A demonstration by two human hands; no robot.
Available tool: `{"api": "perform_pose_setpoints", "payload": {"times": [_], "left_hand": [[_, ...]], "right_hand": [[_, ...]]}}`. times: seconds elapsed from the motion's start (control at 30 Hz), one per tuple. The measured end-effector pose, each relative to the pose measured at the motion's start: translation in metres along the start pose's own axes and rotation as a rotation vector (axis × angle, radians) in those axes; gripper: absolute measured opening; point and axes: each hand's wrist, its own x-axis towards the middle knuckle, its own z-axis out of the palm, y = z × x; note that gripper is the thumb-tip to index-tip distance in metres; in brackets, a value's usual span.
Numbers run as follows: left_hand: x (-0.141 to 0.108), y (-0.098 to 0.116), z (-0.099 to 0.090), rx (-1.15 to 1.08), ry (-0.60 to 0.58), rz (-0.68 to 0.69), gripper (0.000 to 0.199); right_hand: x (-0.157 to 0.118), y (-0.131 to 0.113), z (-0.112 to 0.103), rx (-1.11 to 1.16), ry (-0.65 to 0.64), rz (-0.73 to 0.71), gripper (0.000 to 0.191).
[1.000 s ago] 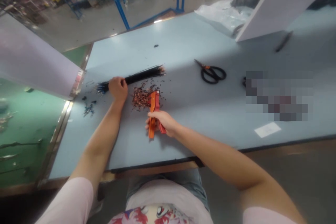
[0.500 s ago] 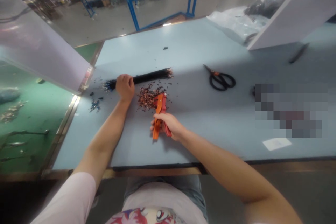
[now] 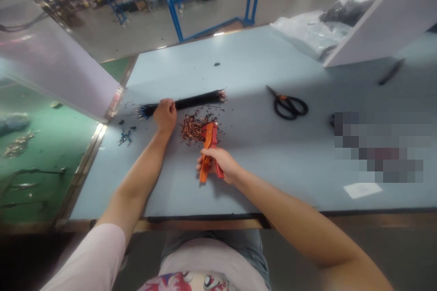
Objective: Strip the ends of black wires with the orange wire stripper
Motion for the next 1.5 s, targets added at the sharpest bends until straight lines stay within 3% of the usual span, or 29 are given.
{"api": "perform_pose_setpoints", "payload": {"times": [0.17, 0.63, 0.77, 0.87, 0.97, 1.03, 1.2, 1.5], "left_hand": [[0.000, -0.004, 0.008, -0.002, -0.066, 0.014, 0.021], [0.004, -0.013, 0.021, -0.222, 0.020, -0.004, 0.040], [0.002, -0.009, 0.016, -0.144, 0.023, -0.015, 0.037], [0.003, -0.009, 0.005, -0.033, 0.068, -0.094, 0.032], [0.010, -0.022, -0.011, 0.081, 0.104, -0.197, 0.029], [0.016, -0.038, -0.023, 0.155, 0.046, -0.246, 0.027], [0.021, -0.076, -0.045, 0.369, -0.324, -0.155, 0.027], [0.026, -0.082, -0.047, 0.438, -0.413, -0.004, 0.030]], "right_hand": [[0.000, 0.000, 0.000, -0.004, 0.001, -0.001, 0.011], [-0.002, -0.001, 0.001, -0.012, -0.001, 0.001, 0.012], [0.000, 0.000, -0.001, -0.014, -0.006, 0.008, 0.012], [-0.001, 0.001, -0.001, -0.009, -0.008, -0.007, 0.011], [-0.001, 0.001, 0.000, -0.011, -0.009, -0.014, 0.009], [-0.002, 0.001, 0.001, -0.020, -0.002, -0.017, 0.009], [0.000, 0.003, -0.001, -0.007, -0.012, -0.006, 0.009], [-0.001, 0.001, 0.001, -0.011, -0.018, -0.015, 0.008]]}}
